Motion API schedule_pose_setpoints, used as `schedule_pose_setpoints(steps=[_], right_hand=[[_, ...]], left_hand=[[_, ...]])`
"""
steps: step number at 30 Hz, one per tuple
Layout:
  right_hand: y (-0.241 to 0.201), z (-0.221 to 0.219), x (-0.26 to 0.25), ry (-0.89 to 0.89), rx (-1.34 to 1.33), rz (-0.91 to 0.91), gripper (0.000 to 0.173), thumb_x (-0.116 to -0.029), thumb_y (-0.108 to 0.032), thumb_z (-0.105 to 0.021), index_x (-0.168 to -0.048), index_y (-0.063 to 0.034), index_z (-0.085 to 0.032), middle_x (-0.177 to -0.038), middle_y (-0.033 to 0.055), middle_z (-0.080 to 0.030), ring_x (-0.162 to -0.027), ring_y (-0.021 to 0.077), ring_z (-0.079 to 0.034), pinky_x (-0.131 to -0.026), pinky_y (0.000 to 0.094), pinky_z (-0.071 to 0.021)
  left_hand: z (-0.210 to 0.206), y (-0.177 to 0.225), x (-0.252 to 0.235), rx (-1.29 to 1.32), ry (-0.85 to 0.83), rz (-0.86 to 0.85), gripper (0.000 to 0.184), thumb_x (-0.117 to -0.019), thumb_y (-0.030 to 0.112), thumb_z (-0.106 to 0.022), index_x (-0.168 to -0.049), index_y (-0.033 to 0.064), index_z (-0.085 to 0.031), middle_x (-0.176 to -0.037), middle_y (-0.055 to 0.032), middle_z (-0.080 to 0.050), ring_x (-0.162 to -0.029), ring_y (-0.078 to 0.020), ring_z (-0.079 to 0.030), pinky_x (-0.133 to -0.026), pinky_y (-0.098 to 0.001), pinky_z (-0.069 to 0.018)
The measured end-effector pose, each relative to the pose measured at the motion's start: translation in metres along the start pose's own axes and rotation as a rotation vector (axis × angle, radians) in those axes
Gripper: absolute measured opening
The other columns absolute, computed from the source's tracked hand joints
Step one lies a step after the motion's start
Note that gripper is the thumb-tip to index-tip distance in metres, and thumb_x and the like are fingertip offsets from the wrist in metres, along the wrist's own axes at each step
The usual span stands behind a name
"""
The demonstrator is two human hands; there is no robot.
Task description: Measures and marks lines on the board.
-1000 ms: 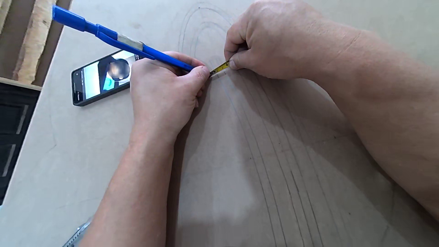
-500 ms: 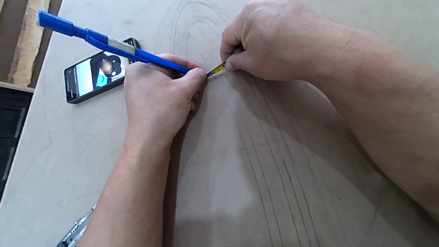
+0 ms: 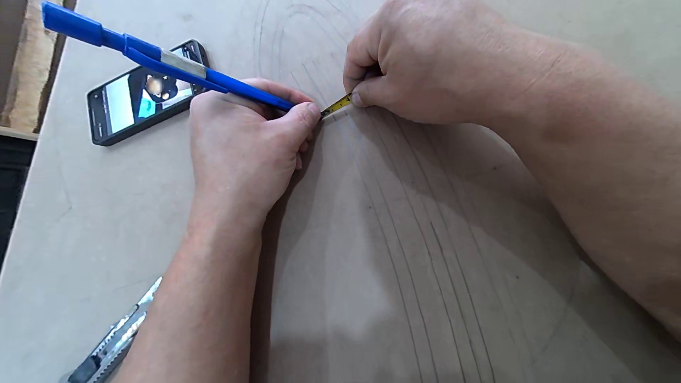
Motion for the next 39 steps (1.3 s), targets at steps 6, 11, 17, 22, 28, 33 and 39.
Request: schedule_pose_setpoints(steps=[6, 11, 17, 22, 28, 33, 39], right_hand=[[-0.002, -0.002, 0.011, 0.009, 0.007, 0.001, 0.017, -0.1031, -0.033, -0.06, -0.094, -0.0267, -0.074, -0.083, -0.0087, -0.066, -0.081, 0.0091, -0.063, -0.072, 0.0407, -0.0498], [-0.004, -0.003, 0.021, 0.004, 0.0, -0.014, 0.017, -0.1032, -0.033, -0.061, -0.094, -0.0265, -0.074, -0.082, -0.0086, -0.066, -0.08, 0.0086, -0.063, -0.071, 0.0395, -0.0498], [-0.005, -0.006, 0.033, 0.016, -0.011, -0.023, 0.018, -0.1033, -0.034, -0.06, -0.094, -0.0271, -0.073, -0.085, -0.0092, -0.067, -0.082, 0.0084, -0.063, -0.071, 0.04, -0.0497], [-0.008, -0.008, 0.043, 0.03, -0.035, -0.025, 0.015, -0.1023, -0.033, -0.062, -0.094, -0.0268, -0.074, -0.084, -0.0093, -0.067, -0.079, 0.0069, -0.062, -0.069, 0.0375, -0.0496], [-0.011, -0.011, 0.054, 0.034, -0.038, -0.009, 0.015, -0.1025, -0.032, -0.062, -0.096, -0.0259, -0.074, -0.083, -0.0088, -0.066, -0.079, 0.0071, -0.062, -0.069, 0.0372, -0.049], [-0.014, -0.012, 0.064, 0.051, -0.03, -0.01, 0.015, -0.1025, -0.033, -0.062, -0.096, -0.0263, -0.074, -0.083, -0.0091, -0.067, -0.079, 0.0071, -0.062, -0.069, 0.0373, -0.0493], [-0.019, -0.015, 0.079, 0.03, -0.011, -0.045, 0.017, -0.1036, -0.034, -0.06, -0.095, -0.0272, -0.073, -0.084, -0.0093, -0.067, -0.081, 0.0076, -0.063, -0.071, 0.0386, -0.0497]], left_hand=[[-0.002, 0.002, 0.009, -0.009, -0.016, -0.004, 0.005, -0.0878, 0.014, -0.079, -0.092, 0.0148, -0.076, -0.071, 0.004, -0.071, -0.053, -0.0065, -0.065, -0.044, -0.0217, -0.0542], [-0.004, 0.003, 0.017, -0.001, -0.022, -0.013, 0.006, -0.0875, 0.014, -0.079, -0.092, 0.0147, -0.076, -0.072, 0.0039, -0.071, -0.054, -0.0068, -0.065, -0.045, -0.0215, -0.0543], [-0.006, 0.006, 0.028, -0.017, -0.036, -0.028, 0.006, -0.0875, 0.014, -0.079, -0.092, 0.0151, -0.076, -0.072, 0.005, -0.071, -0.055, -0.0059, -0.065, -0.046, -0.0211, -0.0549], [-0.007, 0.008, 0.036, -0.011, -0.039, -0.036, 0.005, -0.0878, 0.015, -0.079, -0.092, 0.0154, -0.076, -0.071, 0.0052, -0.071, -0.055, -0.0058, -0.065, -0.046, -0.0209, -0.0548], [-0.01, 0.011, 0.049, -0.01, -0.053, -0.039, 0.005, -0.0882, 0.015, -0.078, -0.092, 0.0153, -0.075, -0.071, 0.0056, -0.07, -0.055, -0.0053, -0.065, -0.046, -0.0206, -0.0545], [-0.01, 0.011, 0.057, 0.0, -0.061, -0.058, 0.005, -0.0882, 0.016, -0.079, -0.092, 0.0148, -0.076, -0.071, 0.0047, -0.071, -0.054, -0.0065, -0.065, -0.046, -0.0217, -0.0547], [-0.012, 0.013, 0.068, -0.015, -0.082, -0.066, 0.006, -0.088, 0.016, -0.079, -0.093, 0.0159, -0.075, -0.072, 0.0055, -0.071, -0.055, -0.0055, -0.065, -0.046, -0.0208, -0.0546]])
Point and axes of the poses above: each hand's wrist, its own x-axis away from the middle knuckle, its own z-axis out of the back of the hand, y = z × x, the point moved 8 cm from there along -x, towards the middle knuckle
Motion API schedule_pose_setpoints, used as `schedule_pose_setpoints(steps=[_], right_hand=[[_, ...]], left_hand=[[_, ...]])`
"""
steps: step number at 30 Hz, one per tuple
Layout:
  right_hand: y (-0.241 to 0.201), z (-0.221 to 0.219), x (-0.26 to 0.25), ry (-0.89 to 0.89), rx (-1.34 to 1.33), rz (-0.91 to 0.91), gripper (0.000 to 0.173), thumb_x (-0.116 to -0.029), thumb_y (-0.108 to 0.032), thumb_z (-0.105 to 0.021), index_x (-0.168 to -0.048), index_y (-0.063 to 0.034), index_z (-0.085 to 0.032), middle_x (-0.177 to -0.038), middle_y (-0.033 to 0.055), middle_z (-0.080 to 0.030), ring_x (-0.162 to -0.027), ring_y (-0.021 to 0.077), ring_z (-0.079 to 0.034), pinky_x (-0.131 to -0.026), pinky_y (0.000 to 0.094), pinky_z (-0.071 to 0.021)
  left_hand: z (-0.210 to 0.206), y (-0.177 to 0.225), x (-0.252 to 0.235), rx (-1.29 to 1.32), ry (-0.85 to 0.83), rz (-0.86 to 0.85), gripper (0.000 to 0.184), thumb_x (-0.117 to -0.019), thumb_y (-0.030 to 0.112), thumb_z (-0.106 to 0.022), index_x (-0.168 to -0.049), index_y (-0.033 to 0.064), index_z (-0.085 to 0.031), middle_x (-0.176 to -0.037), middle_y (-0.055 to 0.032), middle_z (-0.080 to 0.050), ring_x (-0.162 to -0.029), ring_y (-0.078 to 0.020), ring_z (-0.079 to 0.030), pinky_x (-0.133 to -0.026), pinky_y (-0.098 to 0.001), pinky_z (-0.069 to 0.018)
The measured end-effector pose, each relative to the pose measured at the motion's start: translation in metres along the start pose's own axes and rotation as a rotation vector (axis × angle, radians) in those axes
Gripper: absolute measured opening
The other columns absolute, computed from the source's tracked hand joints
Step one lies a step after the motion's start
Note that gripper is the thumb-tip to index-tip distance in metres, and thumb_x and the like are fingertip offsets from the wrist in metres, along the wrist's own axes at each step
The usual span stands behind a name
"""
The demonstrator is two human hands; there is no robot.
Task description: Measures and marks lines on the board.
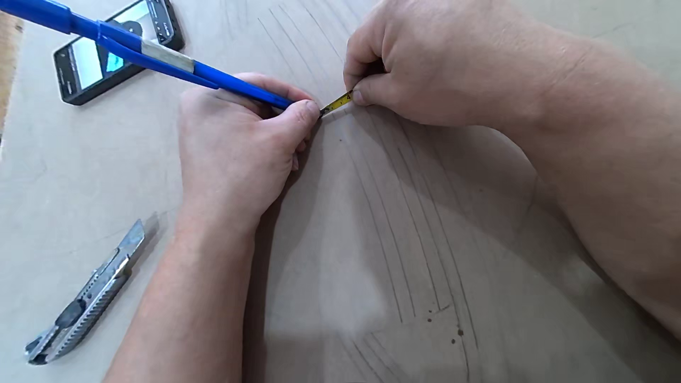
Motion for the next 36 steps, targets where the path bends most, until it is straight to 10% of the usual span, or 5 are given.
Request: schedule_pose_setpoints(steps=[36], right_hand=[[-0.016, -0.014, 0.057, 0.031, -0.002, -0.052, 0.016, -0.1027, -0.034, -0.061, -0.098, -0.0269, -0.074, -0.086, -0.0081, -0.068, -0.082, 0.0084, -0.064, -0.071, 0.0399, -0.05]], left_hand=[[-0.009, 0.01, 0.046, 0.007, -0.066, -0.041, 0.003, -0.0896, 0.016, -0.077, -0.092, 0.0157, -0.076, -0.071, 0.0056, -0.07, -0.053, -0.0049, -0.064, -0.044, -0.0203, -0.0528]])
Point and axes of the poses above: each hand's wrist, its own x-axis away from the middle knuckle, its own z-axis out of the back of the hand, y = z × x, the point moved 8 cm from there along -x, towards the middle knuckle
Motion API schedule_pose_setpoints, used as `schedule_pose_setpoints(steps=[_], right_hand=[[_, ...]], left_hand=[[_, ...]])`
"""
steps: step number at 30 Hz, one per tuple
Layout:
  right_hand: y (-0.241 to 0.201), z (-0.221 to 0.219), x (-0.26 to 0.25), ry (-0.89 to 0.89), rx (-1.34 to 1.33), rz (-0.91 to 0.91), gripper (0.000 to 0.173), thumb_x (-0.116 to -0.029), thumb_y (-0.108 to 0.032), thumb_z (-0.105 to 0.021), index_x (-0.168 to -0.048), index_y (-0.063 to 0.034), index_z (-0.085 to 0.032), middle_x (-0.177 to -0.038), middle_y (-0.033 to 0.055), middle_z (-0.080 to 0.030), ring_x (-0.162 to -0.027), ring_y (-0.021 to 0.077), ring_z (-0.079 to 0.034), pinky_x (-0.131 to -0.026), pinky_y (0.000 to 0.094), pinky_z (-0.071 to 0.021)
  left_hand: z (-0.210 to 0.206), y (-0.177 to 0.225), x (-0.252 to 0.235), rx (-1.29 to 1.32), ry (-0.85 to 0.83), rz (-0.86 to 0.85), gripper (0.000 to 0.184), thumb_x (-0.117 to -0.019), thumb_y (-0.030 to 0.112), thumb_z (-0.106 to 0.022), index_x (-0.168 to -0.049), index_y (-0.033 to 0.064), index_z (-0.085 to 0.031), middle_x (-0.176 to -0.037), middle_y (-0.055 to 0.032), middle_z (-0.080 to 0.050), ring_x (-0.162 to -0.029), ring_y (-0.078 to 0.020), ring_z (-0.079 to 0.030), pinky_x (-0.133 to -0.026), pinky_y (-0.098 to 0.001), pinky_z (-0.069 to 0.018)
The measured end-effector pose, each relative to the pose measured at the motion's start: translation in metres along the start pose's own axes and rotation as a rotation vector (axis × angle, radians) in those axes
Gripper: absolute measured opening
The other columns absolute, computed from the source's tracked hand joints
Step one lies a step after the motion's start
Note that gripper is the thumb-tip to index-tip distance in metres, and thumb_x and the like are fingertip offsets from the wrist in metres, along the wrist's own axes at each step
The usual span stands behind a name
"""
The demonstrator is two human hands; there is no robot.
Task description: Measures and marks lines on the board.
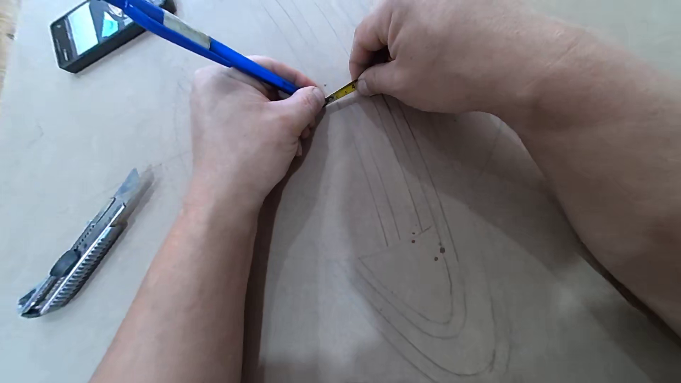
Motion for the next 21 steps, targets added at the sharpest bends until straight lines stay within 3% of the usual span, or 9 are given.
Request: schedule_pose_setpoints(steps=[21], right_hand=[[-0.006, -0.002, 0.026, 0.015, 0.008, -0.019, 0.016, -0.1023, -0.033, -0.062, -0.096, -0.0266, -0.075, -0.087, -0.0091, -0.068, -0.083, 0.0065, -0.064, -0.073, 0.0379, -0.0512]], left_hand=[[-0.006, 0.004, 0.02, -0.009, -0.035, -0.015, 0.002, -0.0896, 0.017, -0.077, -0.091, 0.0169, -0.076, -0.07, 0.0063, -0.07, -0.053, -0.0045, -0.063, -0.045, -0.0203, -0.0525]])
Point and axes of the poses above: each hand's wrist, its own x-axis away from the middle knuckle, its own z-axis out of the back of the hand, y = z × x, the point moved 8 cm from there along -x, towards the middle knuckle
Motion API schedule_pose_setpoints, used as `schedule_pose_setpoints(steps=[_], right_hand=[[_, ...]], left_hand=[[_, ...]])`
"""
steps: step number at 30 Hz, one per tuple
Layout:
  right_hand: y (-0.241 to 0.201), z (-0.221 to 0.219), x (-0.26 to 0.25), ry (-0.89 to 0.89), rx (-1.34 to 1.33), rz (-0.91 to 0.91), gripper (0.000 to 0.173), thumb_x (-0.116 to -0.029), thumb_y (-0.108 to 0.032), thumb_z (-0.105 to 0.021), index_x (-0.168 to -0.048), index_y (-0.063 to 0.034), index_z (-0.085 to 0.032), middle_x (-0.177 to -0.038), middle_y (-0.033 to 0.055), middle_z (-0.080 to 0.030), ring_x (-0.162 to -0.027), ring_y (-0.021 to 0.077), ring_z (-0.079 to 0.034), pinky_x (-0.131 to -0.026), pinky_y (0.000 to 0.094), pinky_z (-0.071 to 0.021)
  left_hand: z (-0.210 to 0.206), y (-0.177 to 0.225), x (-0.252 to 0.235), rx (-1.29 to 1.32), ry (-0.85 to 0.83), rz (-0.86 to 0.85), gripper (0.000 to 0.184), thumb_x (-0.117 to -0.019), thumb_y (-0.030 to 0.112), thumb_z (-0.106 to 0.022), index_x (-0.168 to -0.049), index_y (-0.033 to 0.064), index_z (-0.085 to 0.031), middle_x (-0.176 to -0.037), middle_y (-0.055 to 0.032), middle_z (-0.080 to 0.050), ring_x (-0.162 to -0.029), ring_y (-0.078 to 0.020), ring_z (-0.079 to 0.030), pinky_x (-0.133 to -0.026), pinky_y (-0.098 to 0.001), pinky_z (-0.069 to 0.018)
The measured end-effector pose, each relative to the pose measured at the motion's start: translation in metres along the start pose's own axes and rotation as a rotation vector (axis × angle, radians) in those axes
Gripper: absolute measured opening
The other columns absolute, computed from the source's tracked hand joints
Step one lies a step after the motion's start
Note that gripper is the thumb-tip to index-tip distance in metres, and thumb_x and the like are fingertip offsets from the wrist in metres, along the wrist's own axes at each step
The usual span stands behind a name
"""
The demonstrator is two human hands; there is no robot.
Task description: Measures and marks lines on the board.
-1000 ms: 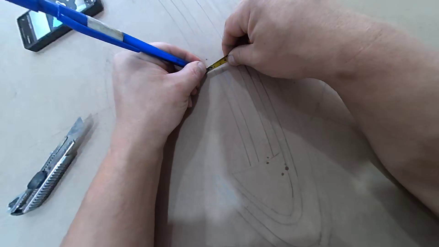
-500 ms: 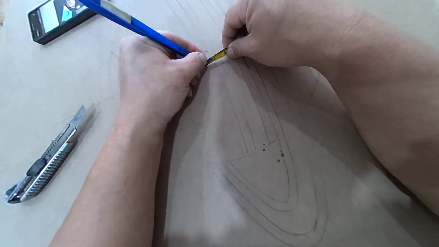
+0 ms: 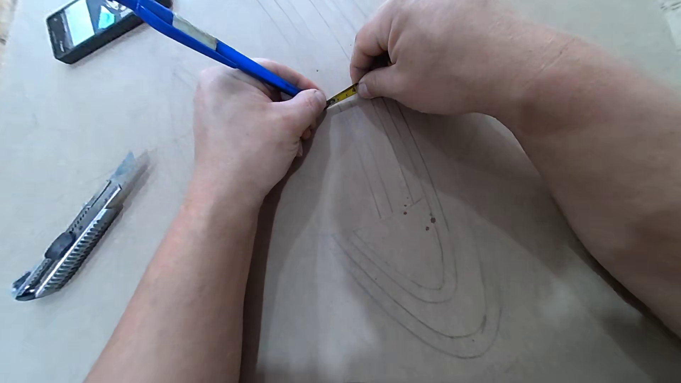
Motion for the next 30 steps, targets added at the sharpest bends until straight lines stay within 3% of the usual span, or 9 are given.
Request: schedule_pose_setpoints(steps=[19, 30], right_hand=[[-0.005, -0.007, 0.023, -0.008, -0.035, -0.025, 0.015, -0.1027, -0.034, -0.061, -0.096, -0.0261, -0.073, -0.082, -0.0088, -0.065, -0.077, 0.0062, -0.062, -0.067, 0.0363, -0.0493], [-0.011, -0.01, 0.042, 0.003, -0.025, -0.028, 0.015, -0.1031, -0.033, -0.06, -0.099, -0.0267, -0.073, -0.087, -0.0088, -0.067, -0.081, 0.0064, -0.063, -0.07, 0.0371, -0.0508]], left_hand=[[-0.005, 0.004, 0.02, 0.009, -0.029, -0.031, 0.003, -0.0892, 0.016, -0.077, -0.092, 0.0165, -0.075, -0.071, 0.0066, -0.07, -0.054, -0.0042, -0.064, -0.044, -0.0199, -0.0528], [-0.007, 0.009, 0.037, -0.021, -0.053, -0.053, 0.003, -0.0898, 0.019, -0.077, -0.092, 0.0178, -0.076, -0.072, 0.0078, -0.07, -0.055, -0.0031, -0.064, -0.046, -0.0191, -0.0531]])
Point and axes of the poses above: each hand's wrist, its own x-axis away from the middle knuckle, its own z-axis out of the back of the hand, y = z × x, the point moved 8 cm from there along -x, towards the middle knuckle
